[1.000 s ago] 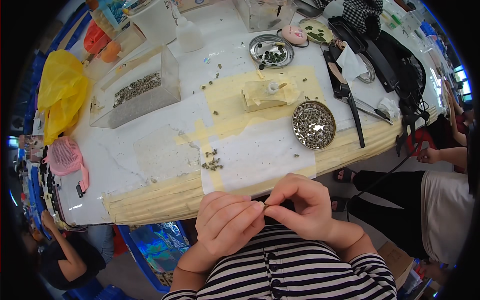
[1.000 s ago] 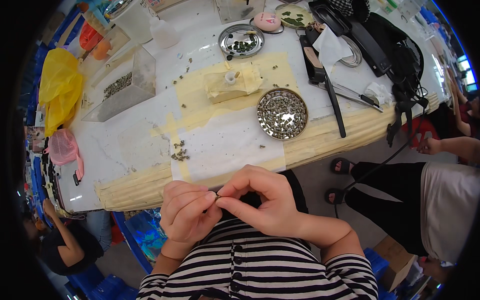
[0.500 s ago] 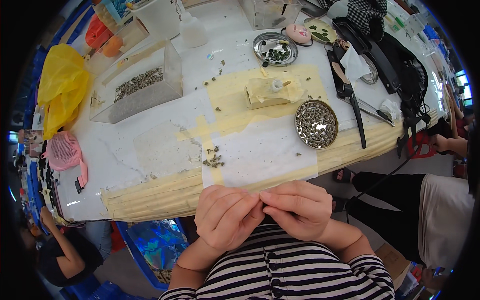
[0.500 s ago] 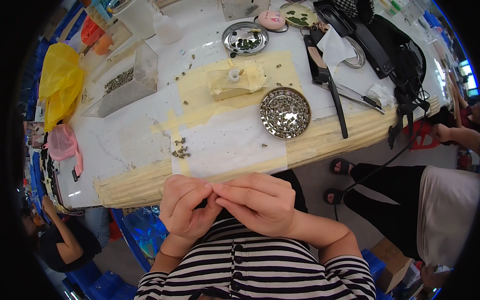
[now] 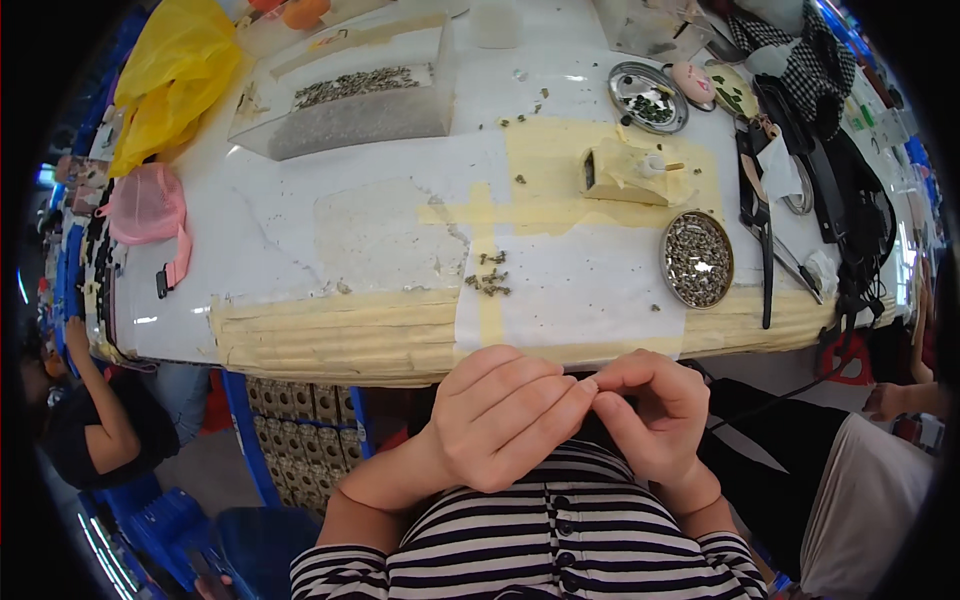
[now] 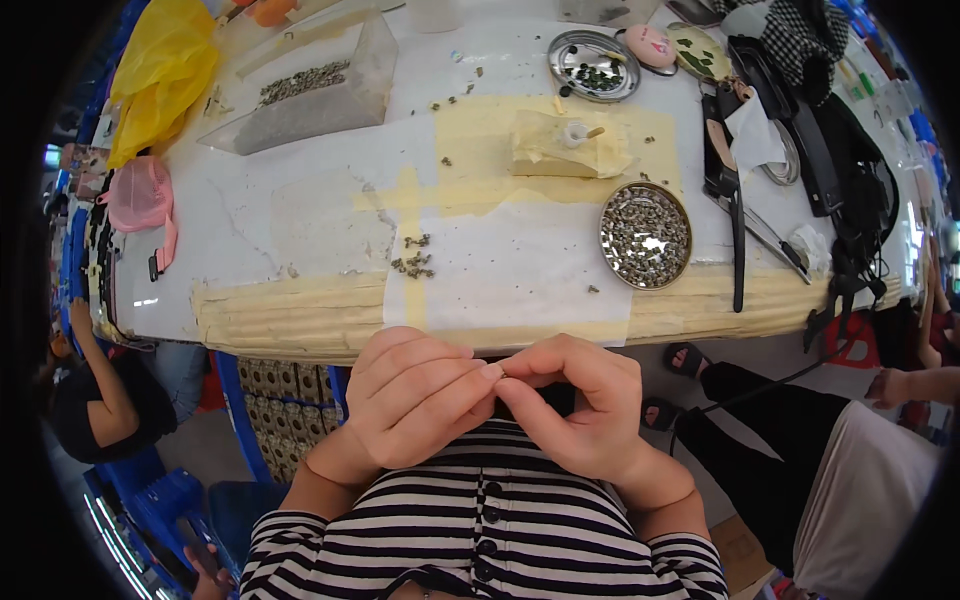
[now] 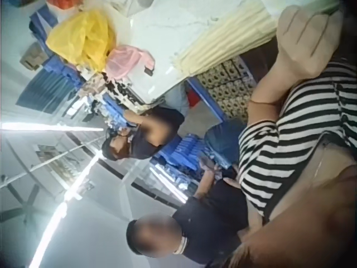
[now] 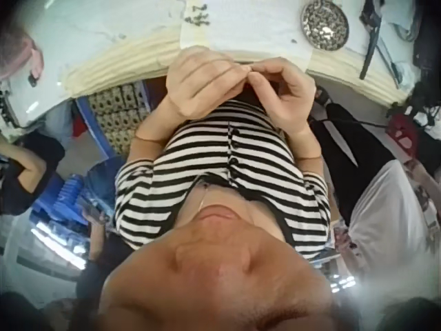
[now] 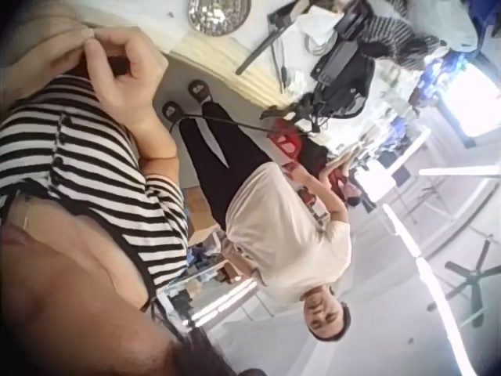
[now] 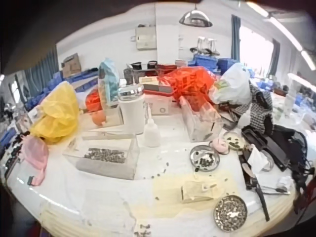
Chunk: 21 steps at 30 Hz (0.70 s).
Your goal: Assemble small toy or accessory components using tweezers at a workstation.
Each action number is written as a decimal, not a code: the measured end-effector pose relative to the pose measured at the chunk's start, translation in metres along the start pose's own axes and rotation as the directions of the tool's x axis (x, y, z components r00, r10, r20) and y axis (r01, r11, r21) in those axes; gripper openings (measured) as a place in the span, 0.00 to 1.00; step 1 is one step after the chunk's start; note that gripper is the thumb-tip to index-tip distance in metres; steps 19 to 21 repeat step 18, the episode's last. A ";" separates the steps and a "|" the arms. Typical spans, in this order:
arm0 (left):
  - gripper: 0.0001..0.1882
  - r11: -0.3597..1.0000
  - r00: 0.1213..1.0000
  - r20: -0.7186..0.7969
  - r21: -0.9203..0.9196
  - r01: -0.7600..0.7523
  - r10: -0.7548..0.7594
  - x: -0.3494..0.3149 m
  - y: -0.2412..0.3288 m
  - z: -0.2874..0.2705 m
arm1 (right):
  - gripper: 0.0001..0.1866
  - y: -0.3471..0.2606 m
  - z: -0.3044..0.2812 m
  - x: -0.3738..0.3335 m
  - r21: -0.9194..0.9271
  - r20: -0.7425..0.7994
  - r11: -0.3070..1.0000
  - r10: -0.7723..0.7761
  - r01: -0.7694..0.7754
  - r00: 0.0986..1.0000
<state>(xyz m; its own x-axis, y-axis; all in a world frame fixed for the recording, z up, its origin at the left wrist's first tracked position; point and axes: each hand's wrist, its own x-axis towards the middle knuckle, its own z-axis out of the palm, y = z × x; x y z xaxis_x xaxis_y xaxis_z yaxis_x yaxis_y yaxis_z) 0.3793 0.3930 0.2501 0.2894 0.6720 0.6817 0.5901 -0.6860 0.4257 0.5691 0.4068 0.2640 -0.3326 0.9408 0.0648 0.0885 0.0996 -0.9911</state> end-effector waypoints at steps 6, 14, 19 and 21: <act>0.08 0.999 0.997 -0.070 -0.021 -0.039 0.038 -0.014 0.001 -0.006 | 0.03 0.004 0.005 -0.009 0.044 0.043 0.999 0.005 -0.007 0.999; 0.12 0.945 0.967 -0.227 -0.327 0.033 -0.112 -0.027 0.004 -0.001 | 0.02 0.001 0.013 -0.013 0.117 0.076 0.993 0.019 -0.028 0.997; 0.13 0.995 0.974 -0.214 -0.076 0.058 -0.073 -0.024 0.008 0.002 | 0.04 -0.003 0.013 -0.015 -0.404 0.005 0.896 -0.196 0.181 0.981; 0.13 0.995 0.974 -0.214 -0.076 0.058 -0.073 -0.024 0.008 0.002 | 0.04 -0.003 0.013 -0.015 -0.404 0.005 0.896 -0.196 0.181 0.981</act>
